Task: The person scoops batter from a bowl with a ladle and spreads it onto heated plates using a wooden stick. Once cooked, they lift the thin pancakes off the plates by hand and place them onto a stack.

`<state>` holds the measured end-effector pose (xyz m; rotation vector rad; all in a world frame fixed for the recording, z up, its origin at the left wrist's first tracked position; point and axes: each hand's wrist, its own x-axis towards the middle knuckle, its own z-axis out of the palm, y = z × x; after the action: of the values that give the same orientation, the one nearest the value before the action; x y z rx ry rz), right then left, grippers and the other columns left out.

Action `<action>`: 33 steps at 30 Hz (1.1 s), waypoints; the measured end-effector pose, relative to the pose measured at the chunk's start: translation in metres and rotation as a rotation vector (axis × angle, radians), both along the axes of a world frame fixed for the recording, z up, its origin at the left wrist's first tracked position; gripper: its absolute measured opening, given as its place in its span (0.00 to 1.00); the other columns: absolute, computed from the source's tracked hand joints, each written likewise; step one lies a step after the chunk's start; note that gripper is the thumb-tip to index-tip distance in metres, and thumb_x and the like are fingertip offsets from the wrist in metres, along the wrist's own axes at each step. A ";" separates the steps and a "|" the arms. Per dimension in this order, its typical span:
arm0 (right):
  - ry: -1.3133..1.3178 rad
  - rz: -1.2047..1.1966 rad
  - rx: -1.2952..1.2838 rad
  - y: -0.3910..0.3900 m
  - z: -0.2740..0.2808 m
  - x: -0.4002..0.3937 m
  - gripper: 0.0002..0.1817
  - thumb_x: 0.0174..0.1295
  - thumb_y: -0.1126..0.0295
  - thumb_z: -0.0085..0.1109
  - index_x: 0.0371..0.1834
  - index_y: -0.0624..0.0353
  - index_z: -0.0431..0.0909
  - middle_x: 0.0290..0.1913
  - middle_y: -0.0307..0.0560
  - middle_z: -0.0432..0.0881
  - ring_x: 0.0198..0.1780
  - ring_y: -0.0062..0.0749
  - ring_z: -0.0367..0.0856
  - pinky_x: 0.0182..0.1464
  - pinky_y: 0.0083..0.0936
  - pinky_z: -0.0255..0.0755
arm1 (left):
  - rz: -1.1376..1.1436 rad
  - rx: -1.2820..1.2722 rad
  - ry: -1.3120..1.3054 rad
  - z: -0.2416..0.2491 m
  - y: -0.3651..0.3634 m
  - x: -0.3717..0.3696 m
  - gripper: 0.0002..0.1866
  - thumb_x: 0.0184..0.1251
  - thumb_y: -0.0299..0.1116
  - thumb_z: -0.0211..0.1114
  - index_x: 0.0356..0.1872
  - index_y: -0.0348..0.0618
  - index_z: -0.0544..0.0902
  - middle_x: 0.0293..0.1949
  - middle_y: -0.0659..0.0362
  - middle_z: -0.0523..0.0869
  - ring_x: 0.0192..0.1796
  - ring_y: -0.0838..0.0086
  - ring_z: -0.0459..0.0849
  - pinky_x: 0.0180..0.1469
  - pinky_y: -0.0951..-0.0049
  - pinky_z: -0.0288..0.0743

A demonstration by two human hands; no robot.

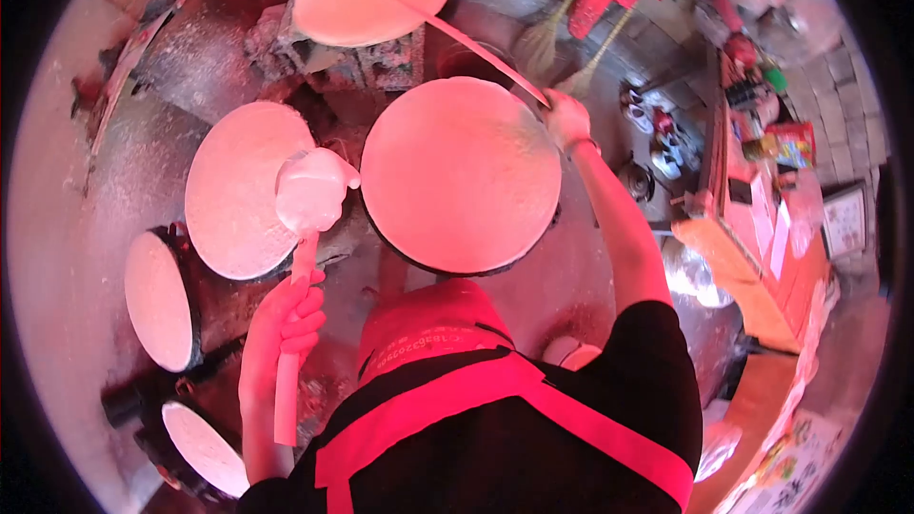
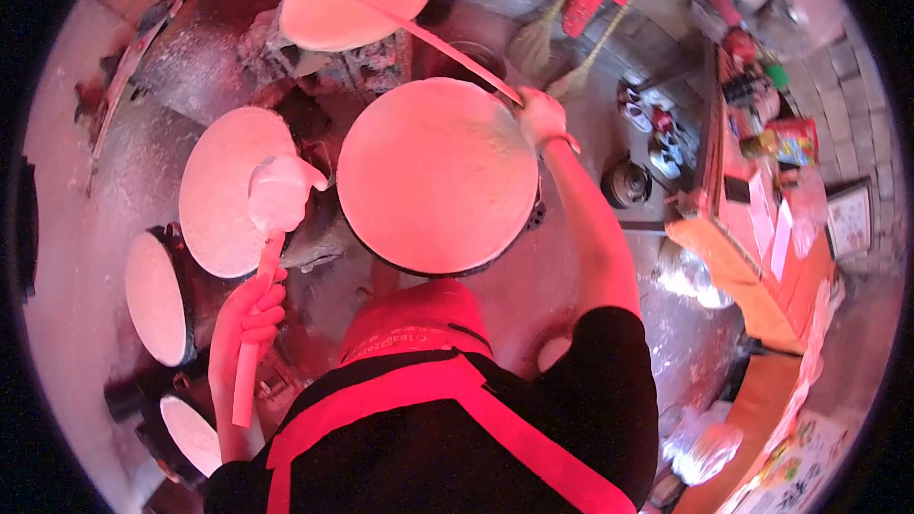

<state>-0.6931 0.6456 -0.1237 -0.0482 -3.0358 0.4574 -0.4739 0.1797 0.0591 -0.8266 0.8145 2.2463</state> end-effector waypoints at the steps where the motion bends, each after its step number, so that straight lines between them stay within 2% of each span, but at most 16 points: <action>1: 0.004 0.081 -0.034 -0.006 -0.007 -0.029 0.17 0.59 0.69 0.53 0.52 0.46 0.79 0.44 0.54 0.82 0.47 0.53 0.80 0.49 0.41 0.73 | 0.024 -0.068 0.021 0.006 0.007 0.004 0.12 0.76 0.31 0.50 0.53 0.37 0.69 0.23 0.67 0.64 0.15 0.89 0.56 0.12 0.89 0.48; 3: 0.017 0.234 -0.107 -0.023 -0.025 -0.073 0.18 0.60 0.68 0.53 0.54 0.45 0.79 0.45 0.53 0.82 0.47 0.52 0.80 0.49 0.40 0.73 | 0.019 -0.253 0.090 0.021 0.023 0.014 0.12 0.75 0.32 0.50 0.54 0.40 0.69 0.22 0.68 0.63 0.15 0.89 0.56 0.12 0.87 0.47; 6: -0.203 0.247 -0.205 -0.063 -0.006 -0.093 0.19 0.62 0.69 0.52 0.57 0.43 0.77 0.47 0.51 0.83 0.46 0.50 0.81 0.48 0.37 0.73 | -0.050 -0.491 0.170 0.045 0.052 0.018 0.12 0.74 0.33 0.50 0.53 0.41 0.69 0.22 0.69 0.62 0.14 0.88 0.55 0.12 0.86 0.47; 7: -0.091 0.271 -0.223 -0.071 0.000 -0.090 0.16 0.63 0.69 0.53 0.54 0.47 0.79 0.41 0.49 0.84 0.40 0.39 0.82 0.45 0.32 0.73 | -0.056 -0.463 0.140 0.043 0.054 0.011 0.12 0.74 0.33 0.52 0.53 0.42 0.69 0.21 0.68 0.62 0.15 0.89 0.56 0.12 0.87 0.47; 10: -0.259 0.351 -0.357 -0.065 -0.014 -0.112 0.13 0.63 0.67 0.56 0.49 0.52 0.81 0.34 0.46 0.83 0.35 0.29 0.79 0.42 0.28 0.72 | -0.032 -0.194 0.068 0.010 0.046 -0.013 0.12 0.74 0.33 0.52 0.53 0.41 0.69 0.21 0.68 0.63 0.15 0.89 0.56 0.12 0.88 0.47; 11: -0.352 0.284 -0.423 -0.064 -0.009 -0.111 0.11 0.62 0.64 0.59 0.45 0.55 0.82 0.29 0.41 0.80 0.32 0.23 0.75 0.40 0.25 0.70 | 0.002 -0.073 0.062 -0.001 0.044 -0.016 0.11 0.75 0.33 0.52 0.52 0.40 0.69 0.22 0.68 0.62 0.15 0.89 0.57 0.12 0.88 0.48; 14: -0.438 0.276 -0.363 -0.070 0.009 -0.105 0.12 0.61 0.61 0.61 0.43 0.55 0.82 0.25 0.38 0.78 0.28 0.23 0.73 0.35 0.26 0.68 | 0.094 0.044 0.008 -0.003 0.046 -0.019 0.11 0.75 0.33 0.51 0.52 0.39 0.69 0.23 0.68 0.62 0.15 0.89 0.57 0.12 0.88 0.48; 17: -0.190 0.169 -0.265 -0.066 -0.001 -0.109 0.16 0.59 0.54 0.62 0.43 0.52 0.83 0.27 0.47 0.80 0.32 0.30 0.79 0.38 0.30 0.71 | 0.159 0.030 0.024 0.004 0.041 -0.019 0.11 0.76 0.33 0.51 0.52 0.38 0.69 0.23 0.68 0.62 0.15 0.89 0.57 0.12 0.89 0.49; 20: -0.211 0.160 -0.489 -0.059 -0.007 -0.119 0.16 0.59 0.54 0.63 0.43 0.51 0.83 0.29 0.49 0.82 0.34 0.33 0.81 0.39 0.31 0.72 | 0.219 0.066 0.012 0.003 0.032 -0.018 0.11 0.76 0.32 0.49 0.53 0.38 0.69 0.23 0.68 0.63 0.15 0.89 0.57 0.11 0.88 0.49; 21: -0.320 0.104 -0.434 -0.055 -0.002 -0.119 0.17 0.57 0.54 0.64 0.44 0.52 0.83 0.32 0.50 0.83 0.36 0.38 0.83 0.41 0.33 0.74 | 0.238 0.020 -0.002 0.005 0.032 -0.018 0.11 0.77 0.31 0.48 0.53 0.37 0.69 0.23 0.68 0.63 0.15 0.89 0.57 0.11 0.88 0.49; 24: -0.194 0.219 -0.447 -0.046 -0.045 -0.127 0.17 0.56 0.55 0.64 0.43 0.52 0.84 0.36 0.49 0.84 0.39 0.41 0.82 0.44 0.34 0.74 | 0.261 0.027 -0.018 0.005 0.026 -0.015 0.11 0.77 0.31 0.48 0.53 0.36 0.69 0.24 0.67 0.63 0.15 0.88 0.57 0.11 0.87 0.50; 27: -0.082 0.430 -0.220 -0.060 -0.025 -0.116 0.16 0.54 0.56 0.65 0.43 0.51 0.84 0.39 0.46 0.83 0.42 0.41 0.81 0.47 0.35 0.73 | 0.342 0.147 -0.085 0.008 0.024 -0.012 0.12 0.77 0.30 0.47 0.54 0.34 0.69 0.24 0.65 0.64 0.16 0.87 0.58 0.11 0.87 0.51; 30: -0.181 0.410 -0.149 -0.069 -0.015 -0.120 0.16 0.52 0.57 0.65 0.42 0.50 0.84 0.42 0.45 0.83 0.46 0.41 0.81 0.51 0.35 0.72 | 0.351 0.178 -0.079 0.017 0.024 -0.007 0.13 0.78 0.31 0.46 0.55 0.34 0.68 0.24 0.65 0.64 0.16 0.86 0.58 0.11 0.86 0.52; 33: -0.201 0.389 -0.131 -0.071 -0.024 -0.129 0.17 0.51 0.56 0.66 0.41 0.51 0.84 0.41 0.46 0.83 0.44 0.42 0.81 0.49 0.36 0.72 | 0.346 0.182 -0.039 0.026 0.025 -0.003 0.14 0.78 0.30 0.45 0.56 0.32 0.67 0.25 0.64 0.64 0.16 0.86 0.59 0.11 0.86 0.53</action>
<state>-0.8221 0.5744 -0.1473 0.5283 -3.2076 0.7174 -0.4769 0.2047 0.0847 -0.9801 0.4655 2.5485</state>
